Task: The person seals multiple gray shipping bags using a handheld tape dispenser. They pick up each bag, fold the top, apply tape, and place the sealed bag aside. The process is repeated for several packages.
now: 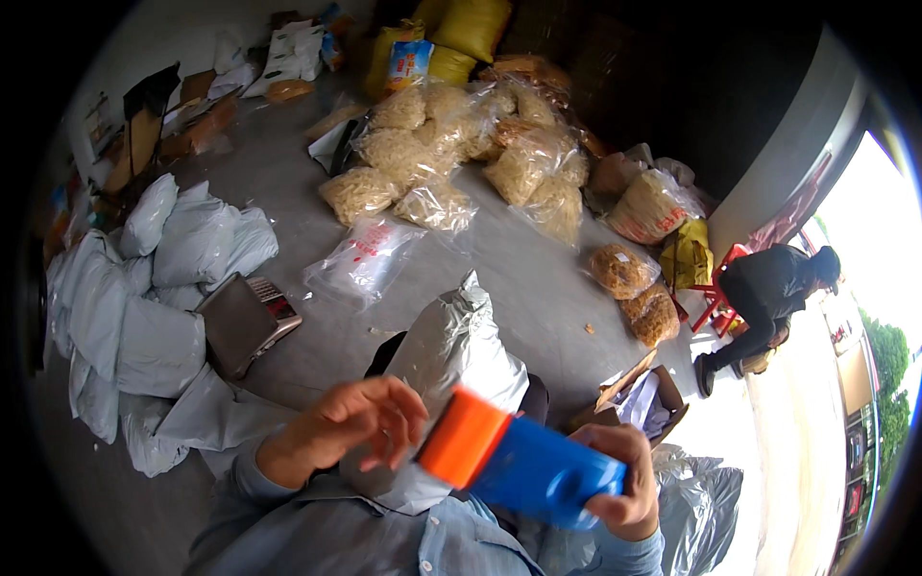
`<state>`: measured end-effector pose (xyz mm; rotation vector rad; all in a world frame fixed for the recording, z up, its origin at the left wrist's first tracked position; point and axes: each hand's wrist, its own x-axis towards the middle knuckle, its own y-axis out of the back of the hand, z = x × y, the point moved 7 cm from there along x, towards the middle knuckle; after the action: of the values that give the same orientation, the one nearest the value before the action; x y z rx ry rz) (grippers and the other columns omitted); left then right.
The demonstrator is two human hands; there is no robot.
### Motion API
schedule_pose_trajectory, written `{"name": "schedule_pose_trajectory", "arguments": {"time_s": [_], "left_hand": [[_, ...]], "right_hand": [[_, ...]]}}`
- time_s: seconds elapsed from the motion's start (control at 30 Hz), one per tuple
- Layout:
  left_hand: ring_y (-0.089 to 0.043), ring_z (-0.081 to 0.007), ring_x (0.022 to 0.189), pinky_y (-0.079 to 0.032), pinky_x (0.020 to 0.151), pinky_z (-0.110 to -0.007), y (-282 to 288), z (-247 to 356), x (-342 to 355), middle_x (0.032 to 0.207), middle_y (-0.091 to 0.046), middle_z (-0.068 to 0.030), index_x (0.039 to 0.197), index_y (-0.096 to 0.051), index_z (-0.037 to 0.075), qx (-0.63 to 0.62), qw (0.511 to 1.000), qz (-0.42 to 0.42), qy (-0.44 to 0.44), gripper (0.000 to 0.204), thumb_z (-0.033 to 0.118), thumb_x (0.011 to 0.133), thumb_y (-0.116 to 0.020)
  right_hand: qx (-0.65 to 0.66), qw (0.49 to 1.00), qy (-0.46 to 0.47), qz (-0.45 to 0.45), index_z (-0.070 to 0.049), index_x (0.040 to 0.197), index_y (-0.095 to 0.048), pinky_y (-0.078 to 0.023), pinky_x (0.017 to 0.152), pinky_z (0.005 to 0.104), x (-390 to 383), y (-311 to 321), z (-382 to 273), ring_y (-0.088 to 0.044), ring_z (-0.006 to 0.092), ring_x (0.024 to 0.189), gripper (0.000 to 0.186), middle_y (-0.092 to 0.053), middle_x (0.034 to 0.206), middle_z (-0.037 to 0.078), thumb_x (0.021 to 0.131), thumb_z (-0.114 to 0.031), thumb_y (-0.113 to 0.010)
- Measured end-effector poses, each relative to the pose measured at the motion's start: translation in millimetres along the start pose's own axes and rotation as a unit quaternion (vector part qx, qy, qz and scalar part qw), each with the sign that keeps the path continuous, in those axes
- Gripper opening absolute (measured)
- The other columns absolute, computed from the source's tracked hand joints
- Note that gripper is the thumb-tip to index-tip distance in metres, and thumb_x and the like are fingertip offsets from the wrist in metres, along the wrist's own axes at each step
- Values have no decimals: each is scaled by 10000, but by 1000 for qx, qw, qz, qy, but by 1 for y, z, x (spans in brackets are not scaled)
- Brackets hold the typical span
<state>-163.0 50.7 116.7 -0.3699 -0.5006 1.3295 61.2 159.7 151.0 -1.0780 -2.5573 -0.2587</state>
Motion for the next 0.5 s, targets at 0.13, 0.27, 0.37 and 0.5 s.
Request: {"name": "schedule_pose_trajectory", "arguments": {"time_s": [0.13,0.27,0.37,0.5], "left_hand": [[-523,-68,554,-366,436,-172,3,-26,-11,752,-541,-23,942,-512,45,-87,995,17,55,152,185,892,-546],[-470,-46,539,-336,439,-171,8,-25,-22,735,-514,-6,849,-515,49,-100,994,47,19,56,87,884,-537],[-433,-35,553,-331,470,-168,13,-8,-29,719,-495,6,799,-508,58,26,994,81,-62,81,62,876,-535],[-378,-24,557,-313,493,-168,55,32,-43,689,-480,26,740,-491,79,186,947,215,-149,119,71,841,-553]], "right_hand": [[-145,953,-71,-256,50,931,-606,-556,652,295,25,-54,-18,-656,243,606,659,-653,747,147,599,-517,-653],[-157,957,-96,-224,35,870,-623,-557,609,302,18,-66,-16,-648,217,562,763,-651,693,106,600,-678,-621],[-177,950,-109,-234,39,870,-616,-551,598,297,13,-62,-16,-646,220,575,774,-645,697,115,596,-684,-627],[-203,941,-122,-240,45,868,-607,-543,583,290,-1,-33,-18,-643,224,592,789,-638,702,128,592,-693,-635]]}}
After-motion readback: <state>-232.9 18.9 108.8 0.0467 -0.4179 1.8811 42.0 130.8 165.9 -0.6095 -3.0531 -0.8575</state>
